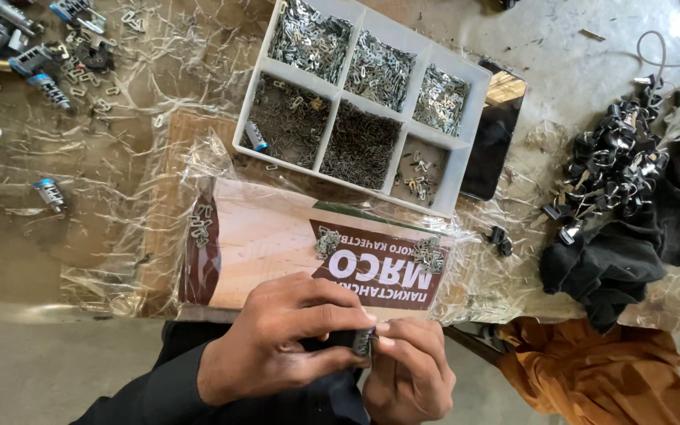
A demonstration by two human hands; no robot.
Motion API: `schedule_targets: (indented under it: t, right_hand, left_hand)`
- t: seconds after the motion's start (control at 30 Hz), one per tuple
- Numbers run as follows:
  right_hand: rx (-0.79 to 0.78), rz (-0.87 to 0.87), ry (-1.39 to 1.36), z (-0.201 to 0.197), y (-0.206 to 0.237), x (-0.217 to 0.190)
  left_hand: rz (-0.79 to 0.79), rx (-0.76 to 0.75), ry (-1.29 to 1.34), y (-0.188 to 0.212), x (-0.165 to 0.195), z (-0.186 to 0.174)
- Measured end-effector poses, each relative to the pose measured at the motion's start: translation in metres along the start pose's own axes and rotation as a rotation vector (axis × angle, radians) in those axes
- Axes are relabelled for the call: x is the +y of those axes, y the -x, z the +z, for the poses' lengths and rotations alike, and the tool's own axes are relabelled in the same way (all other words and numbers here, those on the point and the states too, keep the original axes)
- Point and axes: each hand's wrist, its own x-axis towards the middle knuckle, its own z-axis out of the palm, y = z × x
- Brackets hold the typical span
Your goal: The person sits at a workbench covered with lock cylinders, keys and small metal parts. They pick up lock cylinders, fit keys into them and turn the keys, then place small metal components into a compartmented plastic tray, handling the parts one at a time.
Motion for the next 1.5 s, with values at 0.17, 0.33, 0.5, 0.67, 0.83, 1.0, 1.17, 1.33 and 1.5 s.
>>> schedule_targets:
  t: [0.17,0.33,0.5,0.67,0.83,1.0,1.17,1.33,1.5]
  right_hand:
    - [0.018,-0.012,-0.007,0.002,0.004,0.000]
    - [0.016,0.047,-0.004,0.001,0.006,0.002]
    - [0.025,0.066,-0.087,0.003,0.005,0.006]
    - [-0.006,0.046,-0.007,0.001,0.005,0.003]
    - [0.029,-0.001,0.023,0.005,0.002,0.004]
    - [-0.024,-0.121,0.133,0.003,0.004,0.012]
    - [-0.142,0.749,-0.743,-0.015,0.010,0.024]
    - [-0.372,0.885,-0.793,0.002,0.002,0.019]
    - [-0.611,-0.117,0.178,0.055,-0.026,-0.018]
  left_hand:
    - [0.048,0.010,-0.014,0.001,-0.002,-0.002]
    - [0.027,0.002,0.004,0.001,-0.003,-0.001]
    - [0.063,0.001,-0.015,0.000,-0.004,-0.003]
    - [0.072,0.004,-0.054,0.000,-0.003,-0.002]
    - [0.099,-0.007,-0.110,-0.002,-0.002,-0.001]
    - [0.104,-0.001,-0.149,-0.004,-0.002,-0.003]
    - [0.062,0.044,-0.052,-0.006,-0.004,0.004]
    - [-0.047,0.047,0.145,0.008,-0.005,-0.019]
    - [-0.076,0.379,-0.045,0.035,0.001,-0.069]
